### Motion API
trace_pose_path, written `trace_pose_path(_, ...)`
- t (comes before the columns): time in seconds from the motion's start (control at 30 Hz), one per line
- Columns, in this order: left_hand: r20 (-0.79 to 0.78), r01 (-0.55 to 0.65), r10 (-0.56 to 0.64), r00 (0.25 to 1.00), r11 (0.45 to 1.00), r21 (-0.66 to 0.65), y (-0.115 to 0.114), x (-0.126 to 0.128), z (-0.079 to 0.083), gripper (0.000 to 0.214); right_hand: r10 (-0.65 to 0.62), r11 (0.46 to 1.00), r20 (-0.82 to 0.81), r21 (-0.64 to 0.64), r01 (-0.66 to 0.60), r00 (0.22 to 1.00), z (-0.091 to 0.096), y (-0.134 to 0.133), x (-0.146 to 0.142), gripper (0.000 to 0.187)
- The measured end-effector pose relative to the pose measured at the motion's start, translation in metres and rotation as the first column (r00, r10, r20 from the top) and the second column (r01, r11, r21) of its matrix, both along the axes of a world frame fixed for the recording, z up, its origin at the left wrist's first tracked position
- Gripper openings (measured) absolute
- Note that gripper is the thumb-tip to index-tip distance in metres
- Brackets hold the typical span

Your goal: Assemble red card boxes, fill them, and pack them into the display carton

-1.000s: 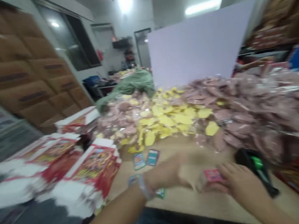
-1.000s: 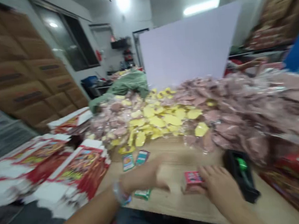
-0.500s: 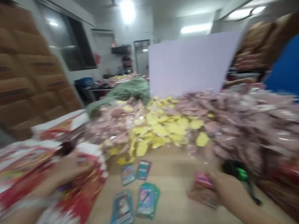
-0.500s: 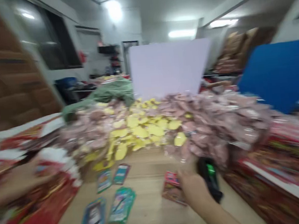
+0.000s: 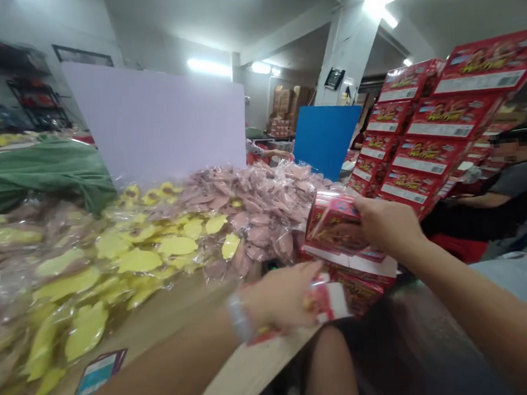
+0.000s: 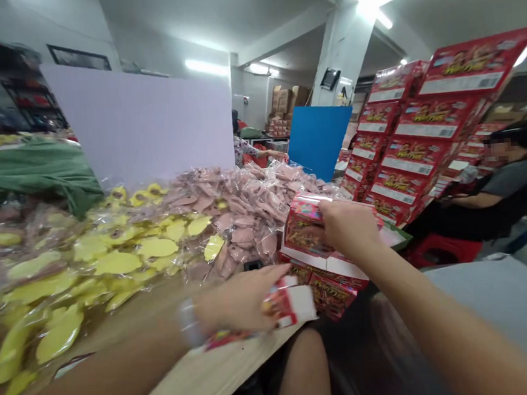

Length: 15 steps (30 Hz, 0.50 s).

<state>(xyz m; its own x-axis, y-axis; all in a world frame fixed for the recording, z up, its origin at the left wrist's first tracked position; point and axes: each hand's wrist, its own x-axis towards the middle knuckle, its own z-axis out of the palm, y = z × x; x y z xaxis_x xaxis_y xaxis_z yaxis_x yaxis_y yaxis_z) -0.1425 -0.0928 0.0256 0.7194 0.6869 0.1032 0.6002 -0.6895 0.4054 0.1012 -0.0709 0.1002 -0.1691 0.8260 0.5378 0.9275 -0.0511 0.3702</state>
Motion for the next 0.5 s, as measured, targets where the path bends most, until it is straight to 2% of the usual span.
trace_pose_path(0.03,-0.077,0.112,-0.108,0.991,0.992,0.06,0.014,0.032,-0.004,0.078,0.028,0.999,0.03,-0.039,-0.027,0.999,-0.004,0.01,-0.003,0.057)
trace_pose_path(0.07,-0.104,0.118,-0.111,0.988,0.991,0.062,0.026,0.059,-0.008,0.086,0.068,0.996,0.057,-0.056,-0.065,0.996,-0.009,0.021,-0.006,0.056)
trace_pose_path(0.13,-0.153,0.135,-0.122,0.981,0.988,0.076,0.042,0.089,-0.019,0.088,0.162,0.987,0.105,-0.03,-0.16,0.981,-0.023,0.041,-0.009,0.056)
trace_pose_path(0.23,-0.173,0.141,-0.124,0.977,0.986,0.091,0.051,0.093,-0.031,0.078,0.232,0.972,0.12,0.019,-0.236,0.965,-0.038,0.063,-0.001,0.061)
trace_pose_path(0.3,-0.181,0.149,-0.129,0.975,0.984,0.101,0.051,0.086,-0.033,0.074,0.248,0.969,0.096,-0.018,-0.247,0.964,-0.04,0.069,0.007,0.064)
trace_pose_path(0.4,-0.191,0.165,-0.143,0.971,0.981,0.102,0.049,0.08,-0.034,0.075,0.293,0.954,0.12,-0.111,-0.28,0.949,-0.037,0.066,0.011,0.064)
trace_pose_path(0.5,-0.176,0.157,-0.138,0.975,0.983,0.098,0.048,0.083,-0.037,0.081,0.303,0.951,0.164,-0.12,-0.286,0.939,-0.039,0.061,0.004,0.061)
